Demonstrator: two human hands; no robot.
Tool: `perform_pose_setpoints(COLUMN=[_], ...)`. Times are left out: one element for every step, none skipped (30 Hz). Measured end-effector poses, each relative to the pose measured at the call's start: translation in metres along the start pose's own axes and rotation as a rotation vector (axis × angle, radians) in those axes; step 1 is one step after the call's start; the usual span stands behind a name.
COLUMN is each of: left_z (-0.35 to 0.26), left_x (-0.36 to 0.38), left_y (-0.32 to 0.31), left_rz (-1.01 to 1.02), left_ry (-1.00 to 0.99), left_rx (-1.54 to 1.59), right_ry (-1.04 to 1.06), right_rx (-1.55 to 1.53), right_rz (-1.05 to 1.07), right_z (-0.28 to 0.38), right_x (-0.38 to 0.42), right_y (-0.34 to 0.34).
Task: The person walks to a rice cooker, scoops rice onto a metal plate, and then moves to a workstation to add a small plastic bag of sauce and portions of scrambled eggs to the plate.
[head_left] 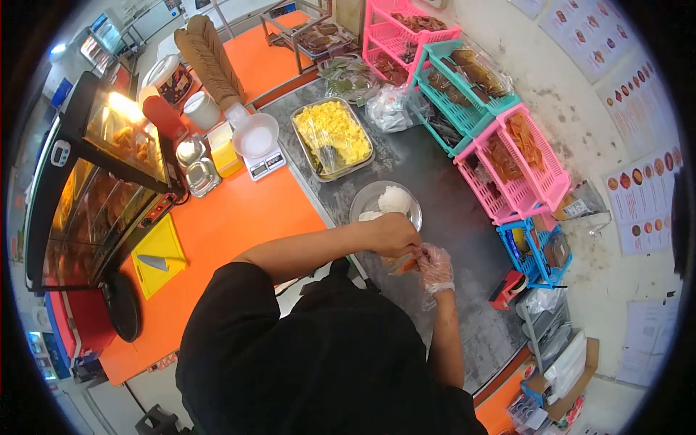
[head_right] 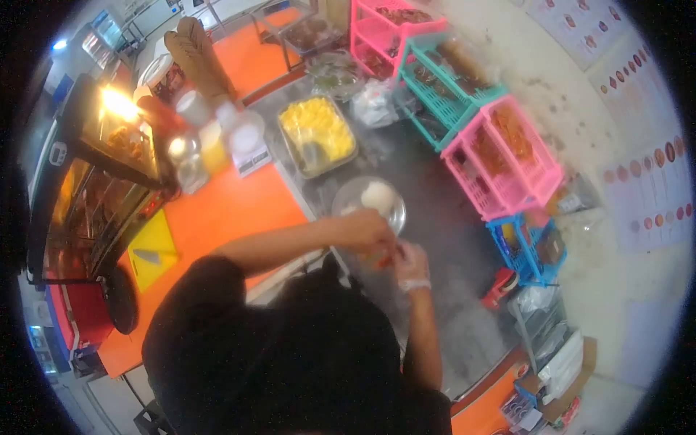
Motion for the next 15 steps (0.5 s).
perform_pose_setpoints(left_z=[0.000, 0.003, 0.002, 0.000, -0.002, -0.007, -0.011, -0.012, -0.014, -0.016, -0.014, -0.012, -0.010, -0.013, -0.011], left_x=[-0.001, -0.003, -0.004, -0.003, -0.004, -0.004, -0.004, -0.006, -0.008, -0.010, -0.013, -0.015, -0.016, -0.016, -0.019], left_y=[-0.001, -0.005, -0.006, -0.007, -0.006, -0.002, 0.000, 0.001, 0.002, 0.001, -0.002, -0.002, -0.002, 0.003, 0.003], left_rz=[-0.049, -0.055, -0.163, -0.270, -0.274, -0.286, -0.295, -0.293, -0.275, -0.256, -0.254, -0.314, -0.373, -0.367, -0.193], left_ry=[-0.074, -0.071, -0.169, -0.267, -0.267, -0.280, -0.293, -0.296, -0.319, -0.342, -0.345, -0.356, -0.366, -0.371, -0.219], left_rx=[0.021, 0.024, 0.005, -0.016, -0.011, -0.020, -0.027, -0.023, -0.043, -0.059, -0.055, 0.016, 0.087, 0.090, 0.133], right_ry=[0.042, 0.084, 0.085, 0.063, 0.039, 0.037, -0.146, -0.327, -0.331, -0.382, -0.431, -0.434, -0.365, -0.297, -0.303], right_rx=[0.062, 0.124, 0.127, 0.091, 0.054, 0.057, -0.202, -0.462, -0.462, -0.559, -0.657, -0.658, -0.492, -0.329, -0.330], right_rz=[-0.055, -0.110, -0.104, -0.101, -0.098, -0.096, -0.084, -0.073, -0.076, -0.106, -0.139, -0.145, -0.089, -0.033, -0.040], right_z=[-0.003, -0.002, -0.004, -0.007, -0.007, 0.005, 0.011, 0.012, 0.012, 0.009, 0.010, 0.014, 0.023, 0.030, 0.026], right_x=[0.001, 0.002, 0.002, 0.003, 0.004, 0.005, 0.008, 0.011, 0.010, 0.013, 0.014, 0.014, 0.014, 0.014, 0.016], right_y=[0.003, 0.008, 0.013, 0.019, 0.023, 0.028, 0.032, 0.032, 0.033, 0.035, 0.036, 0.040, 0.045, 0.048, 0.045])
Point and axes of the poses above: each hand's wrist, its own x-axis away from the middle knuckle, its own y-axis out of the back of the hand, z = x × y, the point moved 4 cm from there along -x, towards the middle knuckle, and after that the axes turned 1 degree about z, right-handed, at the moved point
